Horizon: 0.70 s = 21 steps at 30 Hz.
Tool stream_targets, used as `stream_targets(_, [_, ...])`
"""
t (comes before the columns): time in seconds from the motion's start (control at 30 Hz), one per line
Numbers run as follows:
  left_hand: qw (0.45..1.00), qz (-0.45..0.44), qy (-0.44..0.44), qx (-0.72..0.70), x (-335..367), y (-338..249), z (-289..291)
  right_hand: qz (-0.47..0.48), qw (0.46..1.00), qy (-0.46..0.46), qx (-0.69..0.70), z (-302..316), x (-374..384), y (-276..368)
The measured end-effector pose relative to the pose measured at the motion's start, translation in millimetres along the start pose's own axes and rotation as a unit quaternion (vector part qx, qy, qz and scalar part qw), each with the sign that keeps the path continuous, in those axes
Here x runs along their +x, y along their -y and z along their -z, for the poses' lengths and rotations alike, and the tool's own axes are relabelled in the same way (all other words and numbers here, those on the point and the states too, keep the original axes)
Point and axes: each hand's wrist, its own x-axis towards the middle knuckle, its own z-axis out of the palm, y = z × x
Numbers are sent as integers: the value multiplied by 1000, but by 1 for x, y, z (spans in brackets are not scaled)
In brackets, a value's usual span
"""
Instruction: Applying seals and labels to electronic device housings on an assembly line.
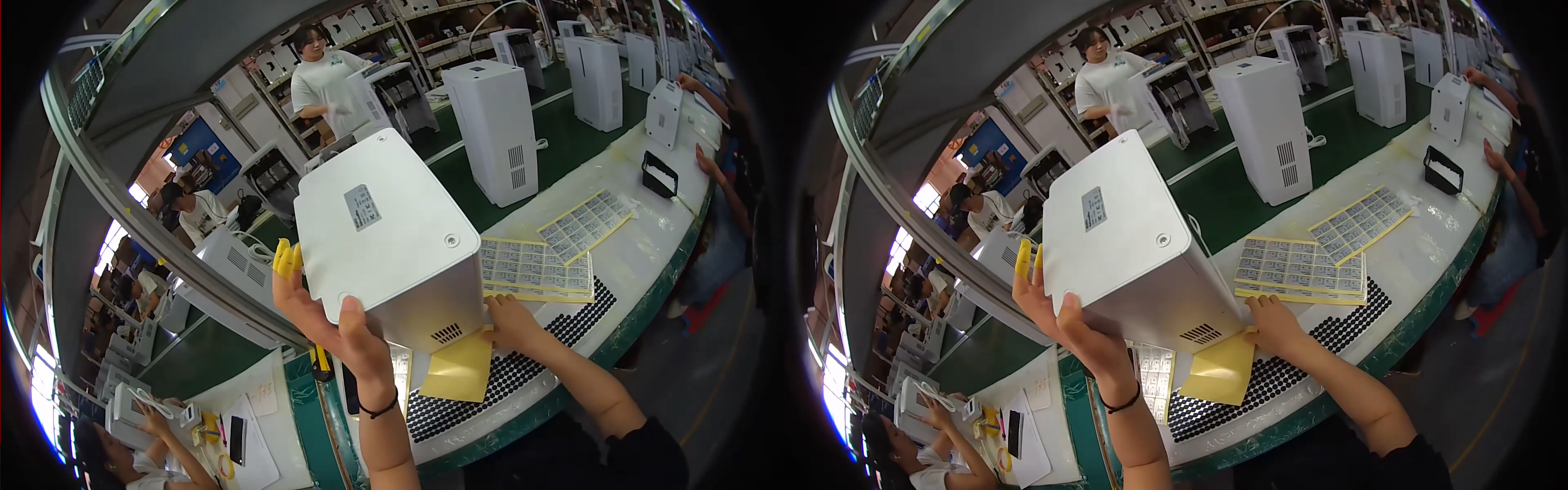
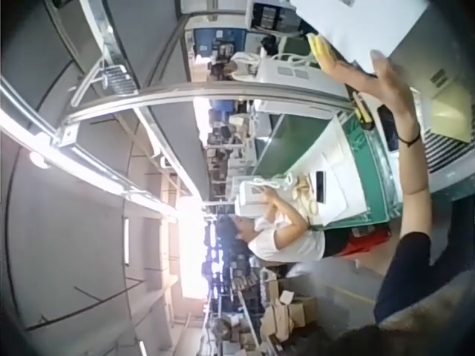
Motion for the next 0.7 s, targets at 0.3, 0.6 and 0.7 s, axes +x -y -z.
stream_targets(0.3, [998,31,-47,3,-8,-13,2,-56,989,135,-35,-2,25,-12])
stream_targets(0.6, [992,52,-115,-18,-16,-24,23,-40,971,236,-23,33,28,-4])
stream_targets(0.7, [990,46,-134,-23,-19,-27,35,-30,976,203,-78,51,30,-16])
